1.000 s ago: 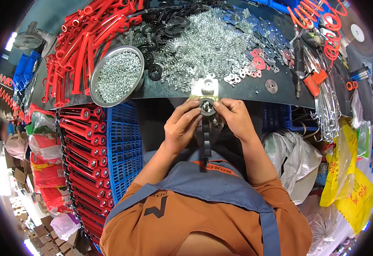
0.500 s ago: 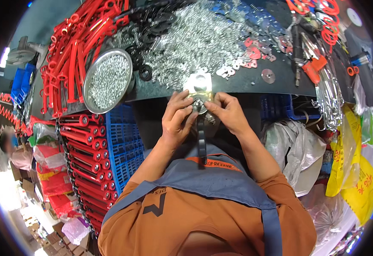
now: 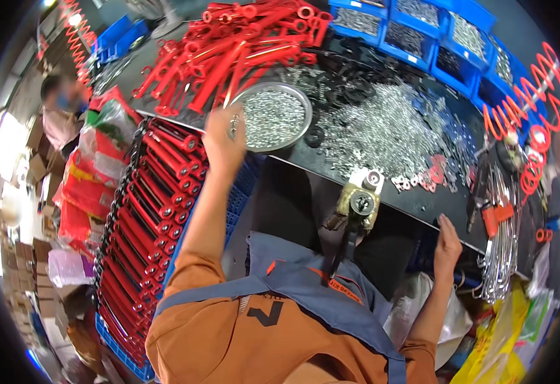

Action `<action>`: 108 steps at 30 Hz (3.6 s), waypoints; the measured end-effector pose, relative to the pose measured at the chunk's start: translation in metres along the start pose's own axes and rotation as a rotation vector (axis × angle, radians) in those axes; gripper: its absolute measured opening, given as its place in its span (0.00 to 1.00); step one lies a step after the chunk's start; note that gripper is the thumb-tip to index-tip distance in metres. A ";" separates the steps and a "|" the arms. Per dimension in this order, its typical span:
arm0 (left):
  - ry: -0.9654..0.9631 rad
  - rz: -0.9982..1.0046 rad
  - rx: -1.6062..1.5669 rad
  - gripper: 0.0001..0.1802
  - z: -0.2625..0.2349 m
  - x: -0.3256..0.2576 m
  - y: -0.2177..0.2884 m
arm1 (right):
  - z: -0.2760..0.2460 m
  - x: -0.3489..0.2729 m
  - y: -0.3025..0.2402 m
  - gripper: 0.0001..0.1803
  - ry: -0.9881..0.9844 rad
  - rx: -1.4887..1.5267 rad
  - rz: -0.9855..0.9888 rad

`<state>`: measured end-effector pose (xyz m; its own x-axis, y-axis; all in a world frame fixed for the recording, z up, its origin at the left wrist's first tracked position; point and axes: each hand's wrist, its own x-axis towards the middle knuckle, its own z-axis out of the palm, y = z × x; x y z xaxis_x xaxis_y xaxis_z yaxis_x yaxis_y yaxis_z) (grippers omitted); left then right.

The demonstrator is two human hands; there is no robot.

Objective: Assembling mechanical components using a power drill and small hardware.

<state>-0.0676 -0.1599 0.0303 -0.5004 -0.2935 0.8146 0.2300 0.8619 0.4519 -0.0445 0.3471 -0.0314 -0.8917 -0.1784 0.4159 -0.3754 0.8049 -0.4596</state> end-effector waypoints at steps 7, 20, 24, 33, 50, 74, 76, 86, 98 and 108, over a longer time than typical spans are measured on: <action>-0.558 -0.400 0.673 0.27 0.025 0.062 -0.149 | 0.033 0.036 -0.003 0.11 0.372 0.368 0.164; -0.693 -0.939 -1.144 0.35 -0.025 0.138 -0.070 | 0.052 0.041 -0.010 0.10 0.507 0.574 0.357; -0.834 -0.638 -1.395 0.34 -0.006 0.048 0.042 | 0.033 0.030 -0.056 0.11 0.475 1.109 0.548; -0.949 -0.392 -1.434 0.38 0.042 -0.055 0.116 | 0.020 0.025 -0.133 0.07 0.311 1.068 0.177; -1.119 -0.203 -0.780 0.39 0.067 -0.065 0.115 | 0.043 0.030 -0.132 0.10 0.253 0.692 -0.118; -0.866 0.139 -0.888 0.36 0.084 -0.096 0.086 | 0.054 0.043 -0.147 0.22 0.007 0.194 -0.611; -0.901 0.148 -0.883 0.36 0.086 -0.095 0.085 | 0.064 0.033 -0.140 0.22 -0.045 0.176 -0.588; -0.940 0.133 -0.845 0.26 0.081 -0.096 0.087 | 0.081 0.025 -0.132 0.13 0.077 0.352 -0.465; -0.833 0.198 -0.845 0.30 0.078 -0.093 0.093 | 0.038 0.023 -0.110 0.18 -0.028 0.746 -0.100; -0.483 -0.007 -0.014 0.22 0.029 0.014 0.004 | -0.141 0.082 0.141 0.26 0.058 -0.665 -0.127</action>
<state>-0.0976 -0.1487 0.0328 -0.8314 -0.0708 0.5512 0.2349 0.8541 0.4640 -0.1346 0.5257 0.0487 -0.8288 -0.2789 0.4851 -0.2243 0.9598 0.1687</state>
